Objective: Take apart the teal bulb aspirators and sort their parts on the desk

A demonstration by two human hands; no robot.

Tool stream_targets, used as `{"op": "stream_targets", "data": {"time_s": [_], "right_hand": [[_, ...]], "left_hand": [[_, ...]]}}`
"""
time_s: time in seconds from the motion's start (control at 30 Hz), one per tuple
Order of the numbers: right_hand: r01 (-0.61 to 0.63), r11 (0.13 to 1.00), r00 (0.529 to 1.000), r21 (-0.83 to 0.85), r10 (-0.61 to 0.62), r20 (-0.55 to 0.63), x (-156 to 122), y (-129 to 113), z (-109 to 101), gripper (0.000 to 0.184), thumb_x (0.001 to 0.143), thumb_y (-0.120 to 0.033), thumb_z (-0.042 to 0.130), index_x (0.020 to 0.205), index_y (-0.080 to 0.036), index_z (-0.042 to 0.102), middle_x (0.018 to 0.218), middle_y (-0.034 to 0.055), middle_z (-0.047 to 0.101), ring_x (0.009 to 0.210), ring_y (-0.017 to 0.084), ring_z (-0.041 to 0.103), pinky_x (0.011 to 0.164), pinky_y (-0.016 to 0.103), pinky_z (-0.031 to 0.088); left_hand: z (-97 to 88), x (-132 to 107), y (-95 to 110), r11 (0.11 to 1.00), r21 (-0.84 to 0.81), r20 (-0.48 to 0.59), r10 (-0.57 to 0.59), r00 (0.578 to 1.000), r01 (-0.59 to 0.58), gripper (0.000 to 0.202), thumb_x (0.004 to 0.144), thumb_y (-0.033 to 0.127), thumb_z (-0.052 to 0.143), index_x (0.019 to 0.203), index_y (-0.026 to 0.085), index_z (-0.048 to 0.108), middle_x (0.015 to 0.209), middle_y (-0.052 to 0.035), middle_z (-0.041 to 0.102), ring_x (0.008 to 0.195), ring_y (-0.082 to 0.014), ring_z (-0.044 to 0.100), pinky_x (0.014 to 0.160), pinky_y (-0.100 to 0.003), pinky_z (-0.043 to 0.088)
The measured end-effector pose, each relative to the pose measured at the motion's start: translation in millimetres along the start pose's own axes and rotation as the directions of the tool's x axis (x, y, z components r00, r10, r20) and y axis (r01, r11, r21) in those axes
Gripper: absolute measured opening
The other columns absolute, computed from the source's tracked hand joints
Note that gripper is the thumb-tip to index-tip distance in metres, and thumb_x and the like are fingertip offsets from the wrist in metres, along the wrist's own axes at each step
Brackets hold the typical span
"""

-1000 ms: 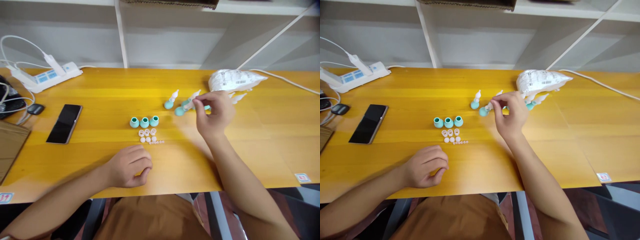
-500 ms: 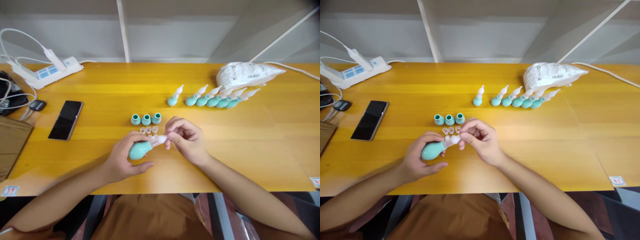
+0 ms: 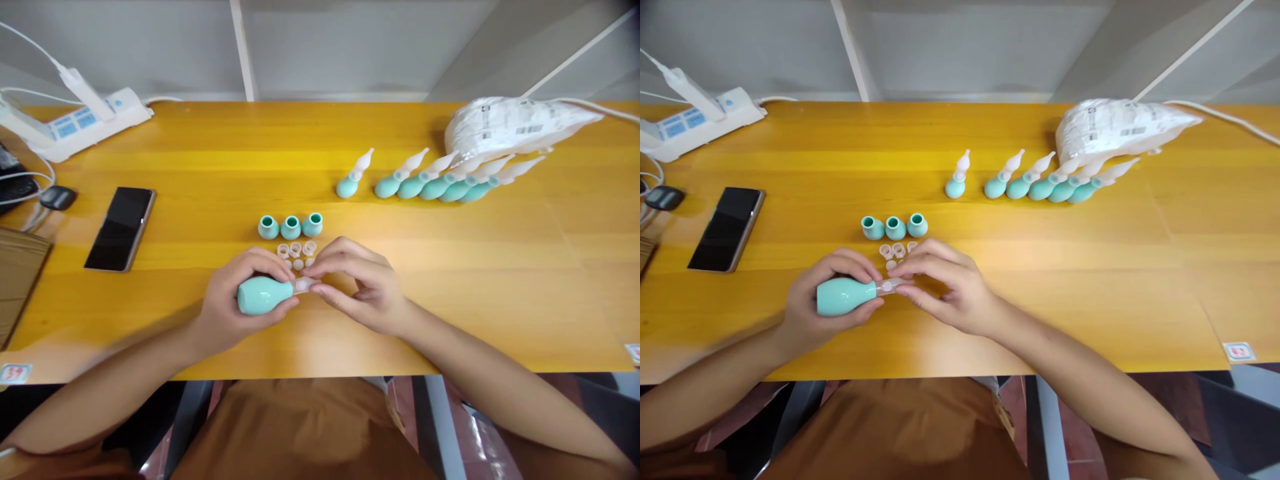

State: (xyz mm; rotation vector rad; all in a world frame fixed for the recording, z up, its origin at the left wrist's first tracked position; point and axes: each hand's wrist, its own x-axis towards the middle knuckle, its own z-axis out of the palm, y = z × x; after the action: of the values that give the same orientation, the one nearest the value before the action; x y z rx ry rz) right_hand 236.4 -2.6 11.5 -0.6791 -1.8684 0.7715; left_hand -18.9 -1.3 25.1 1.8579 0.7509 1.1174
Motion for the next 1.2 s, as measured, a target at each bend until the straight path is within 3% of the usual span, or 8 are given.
{"op": "stream_targets", "data": {"time_s": [0.3, 0.5, 0.77, 1.0, 1.2], "right_hand": [[0.097, 0.988, 0.995, -0.116, -0.093, 0.036, -4.1, 0.9, 2.5, 0.024, 0.105, -0.011, 0.081, 0.127, -0.021, 0.082, 0.111, 0.0081, 0.081, 0.102, 0.019, 0.082, 0.089, 0.034, 0.072], [0.056, 0.996, 0.997, -0.064, -0.053, 0.053, -2.4, -0.8, 1.6, 0.020, 0.103, -0.012, 0.082, 0.120, -0.021, 0.081, 0.107, 0.0087, 0.083, 0.096, 0.020, 0.082, 0.086, 0.034, 0.072], [-0.016, 0.998, 0.995, -0.054, 0.021, 0.096, -5.4, -0.1, 2.7, 0.011, 0.103, -0.014, 0.077, 0.110, -0.023, 0.075, 0.095, 0.0050, 0.078, 0.083, 0.019, 0.077, 0.072, 0.031, 0.066], [0.028, 0.990, 0.992, -0.141, -0.009, 0.130, -8.1, -0.5, 5.1, 0.013, 0.103, -0.011, 0.073, 0.105, -0.023, 0.069, 0.090, 0.0026, 0.071, 0.075, 0.015, 0.069, 0.066, 0.029, 0.060], [0.053, 0.988, 0.983, -0.145, -0.026, 0.183, -6.3, -1.1, 3.1, 0.017, 0.103, -0.010, 0.072, 0.098, -0.024, 0.065, 0.087, 0.0016, 0.069, 0.074, 0.015, 0.065, 0.063, 0.028, 0.056]], "left_hand": [[0.4, -0.6, 0.7, 0.997, 0.079, 0.006, -0.020, 1.000, 0.020, 0.028, 0.092, 0.018, 0.093, 0.110, 0.024, 0.073, 0.107, -0.0041, 0.080, 0.098, -0.0199, 0.079, 0.091, -0.038, 0.068], [1.2, -1.2, 0.3, 0.994, 0.107, 0.011, -0.010, 1.000, 0.008, 0.026, 0.094, 0.024, 0.093, 0.111, 0.026, 0.074, 0.106, -0.0039, 0.080, 0.094, -0.0215, 0.079, 0.087, -0.041, 0.069], [1.9, -6.6, -4.6, 0.976, 0.183, 0.124, 0.093, 0.988, -0.115, 0.025, 0.101, 0.024, 0.088, 0.121, 0.026, 0.074, 0.108, -0.0050, 0.082, 0.096, -0.0215, 0.081, 0.087, -0.037, 0.069], [4.3, -14.8, -12.6, 0.974, 0.165, 0.168, 0.127, 0.978, -0.155, 0.029, 0.102, 0.017, 0.085, 0.128, 0.024, 0.074, 0.114, -0.0067, 0.082, 0.102, -0.0213, 0.081, 0.093, -0.036, 0.069], [3.8, -15.4, -12.1, 0.979, 0.149, 0.194, 0.107, 0.975, -0.138, 0.029, 0.102, 0.020, 0.085, 0.129, 0.025, 0.075, 0.115, -0.0065, 0.082, 0.101, -0.0220, 0.081, 0.091, -0.036, 0.069]]}}
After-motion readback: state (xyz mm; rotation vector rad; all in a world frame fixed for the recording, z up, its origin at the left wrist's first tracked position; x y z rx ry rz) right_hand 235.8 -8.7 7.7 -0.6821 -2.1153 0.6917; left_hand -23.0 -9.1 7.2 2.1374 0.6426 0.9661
